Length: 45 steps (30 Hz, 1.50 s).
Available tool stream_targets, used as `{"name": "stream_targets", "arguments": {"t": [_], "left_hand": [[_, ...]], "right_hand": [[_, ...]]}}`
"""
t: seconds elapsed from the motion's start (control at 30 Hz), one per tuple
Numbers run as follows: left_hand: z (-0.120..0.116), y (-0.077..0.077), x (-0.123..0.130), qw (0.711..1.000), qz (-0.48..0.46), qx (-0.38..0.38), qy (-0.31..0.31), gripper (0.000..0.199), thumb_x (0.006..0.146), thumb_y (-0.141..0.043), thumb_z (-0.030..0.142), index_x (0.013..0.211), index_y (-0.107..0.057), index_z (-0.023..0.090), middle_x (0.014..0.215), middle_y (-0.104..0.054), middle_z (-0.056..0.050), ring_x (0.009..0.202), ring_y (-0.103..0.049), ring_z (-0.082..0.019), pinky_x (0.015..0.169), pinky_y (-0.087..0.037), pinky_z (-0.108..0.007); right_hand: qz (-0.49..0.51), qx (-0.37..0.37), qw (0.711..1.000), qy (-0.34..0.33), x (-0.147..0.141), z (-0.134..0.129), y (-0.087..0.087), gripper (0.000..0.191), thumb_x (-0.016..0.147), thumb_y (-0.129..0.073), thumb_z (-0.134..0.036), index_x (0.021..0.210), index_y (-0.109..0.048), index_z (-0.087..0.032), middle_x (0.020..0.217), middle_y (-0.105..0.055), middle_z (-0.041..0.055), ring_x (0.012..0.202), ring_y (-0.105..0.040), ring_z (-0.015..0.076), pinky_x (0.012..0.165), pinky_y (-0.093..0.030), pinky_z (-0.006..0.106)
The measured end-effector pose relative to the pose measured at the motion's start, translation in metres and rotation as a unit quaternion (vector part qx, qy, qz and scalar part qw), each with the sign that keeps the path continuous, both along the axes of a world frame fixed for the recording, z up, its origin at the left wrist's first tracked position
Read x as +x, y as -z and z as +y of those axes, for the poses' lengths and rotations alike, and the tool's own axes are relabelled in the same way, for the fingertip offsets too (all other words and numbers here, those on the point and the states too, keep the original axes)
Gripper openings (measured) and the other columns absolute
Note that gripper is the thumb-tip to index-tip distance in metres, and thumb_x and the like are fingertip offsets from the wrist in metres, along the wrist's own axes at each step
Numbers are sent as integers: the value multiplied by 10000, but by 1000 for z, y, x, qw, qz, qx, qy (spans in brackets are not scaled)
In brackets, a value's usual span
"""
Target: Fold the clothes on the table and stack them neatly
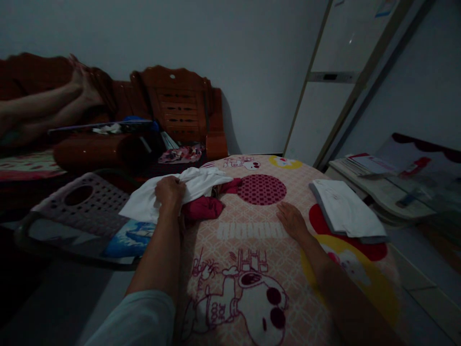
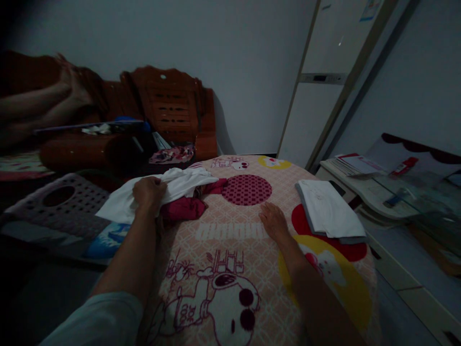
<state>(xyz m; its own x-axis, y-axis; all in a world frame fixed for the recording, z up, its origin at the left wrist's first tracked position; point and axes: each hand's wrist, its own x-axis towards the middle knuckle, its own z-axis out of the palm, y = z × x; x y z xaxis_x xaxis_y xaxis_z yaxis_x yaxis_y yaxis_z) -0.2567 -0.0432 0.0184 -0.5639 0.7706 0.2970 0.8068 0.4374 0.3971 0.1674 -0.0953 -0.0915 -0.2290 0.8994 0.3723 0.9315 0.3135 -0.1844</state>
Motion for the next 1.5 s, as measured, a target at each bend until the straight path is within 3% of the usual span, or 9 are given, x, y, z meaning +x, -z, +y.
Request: {"name": "stream_targets", "arguments": {"t": [0.2, 0.37, 0.53, 0.7, 0.8, 1.03, 1.23, 1.37, 1.5], "left_hand": [[-5, 5, -8, 999, -9, 34, 12, 236, 777, -550, 240, 907, -727, 152, 919, -714, -142, 951, -637, -317, 854, -478, -391], [-13, -13, 18, 992, 6, 121, 29, 192, 833, -488, 202, 898, -659, 142, 951, -675, -141, 917, -617, -281, 837, -465, -379], [-38, -17, 102, 939, -13, 217, 265, 116, 885, -505, 221, 903, -608, 171, 896, -657, -70, 834, -605, -198, 799, -451, -309], [-63, 24, 186, 854, -32, 136, 501, 83, 888, -507, 176, 858, -584, 182, 823, -643, -41, 749, -595, -166, 682, -438, -269], [-70, 46, 208, 815, -23, 129, 565, 96, 896, -492, 165, 865, -582, 178, 823, -634, -43, 753, -596, -164, 674, -442, -267], [-69, 56, 210, 778, -56, 174, 601, 94, 898, -502, 147, 863, -585, 172, 793, -607, -33, 736, -585, -142, 693, -462, -251], [-71, 58, 213, 754, -61, 182, 628, 122, 932, -489, 174, 866, -591, 165, 789, -613, -38, 734, -586, -140, 694, -469, -246], [-70, 52, 209, 736, -69, 186, 647, 136, 944, -471, 179, 907, -602, 170, 853, -642, -52, 800, -616, -144, 741, -488, -243], [-61, 40, 187, 761, -77, 217, 606, 180, 929, -443, 141, 988, -610, 175, 975, -668, -75, 945, -637, -163, 859, -503, -271]], "right_hand": [[12, 13, 1000, -8, 1, 1, 2, 404, 956, -435, -310, 1252, -661, -154, 1363, -607, 152, 1275, -545, 290, 1107, -400, 470], [29, 19, 999, -13, 2, 4, 6, 390, 941, -458, -313, 1243, -664, -175, 1351, -617, 144, 1270, -550, 288, 1102, -404, 488], [55, 32, 998, -20, 4, 6, 9, 387, 934, -471, -318, 1210, -680, -146, 1321, -632, 166, 1255, -561, 294, 1098, -414, 493], [136, 48, 988, -53, 4, 0, 1, 445, 914, -529, -355, 1300, -622, -153, 1296, -645, 166, 1214, -590, 294, 1060, -454, 504], [179, 47, 978, -101, -2, -9, -9, 531, 873, -583, -327, 1383, -552, -182, 1341, -617, 151, 1235, -572, 288, 1055, -458, 502], [305, -39, 935, -176, -27, -16, -24, 577, 758, -569, -178, 1334, -593, -216, 1328, -624, 103, 1223, -570, 256, 1059, -441, 430], [388, -132, 896, -170, -34, -18, -31, 215, 735, -516, -218, 817, -709, -172, 757, -673, 10, 730, -606, 186, 721, -508, 309], [503, -113, 854, -68, -26, -14, -36, 174, 714, -566, -314, 694, -668, -174, 614, -608, -19, 614, -559, 155, 580, -453, 257], [671, -2, 735, 102, -1, -2, -39, 194, 649, -624, -361, 712, -631, -178, 570, -590, -34, 526, -528, 124, 485, -405, 219]]}}
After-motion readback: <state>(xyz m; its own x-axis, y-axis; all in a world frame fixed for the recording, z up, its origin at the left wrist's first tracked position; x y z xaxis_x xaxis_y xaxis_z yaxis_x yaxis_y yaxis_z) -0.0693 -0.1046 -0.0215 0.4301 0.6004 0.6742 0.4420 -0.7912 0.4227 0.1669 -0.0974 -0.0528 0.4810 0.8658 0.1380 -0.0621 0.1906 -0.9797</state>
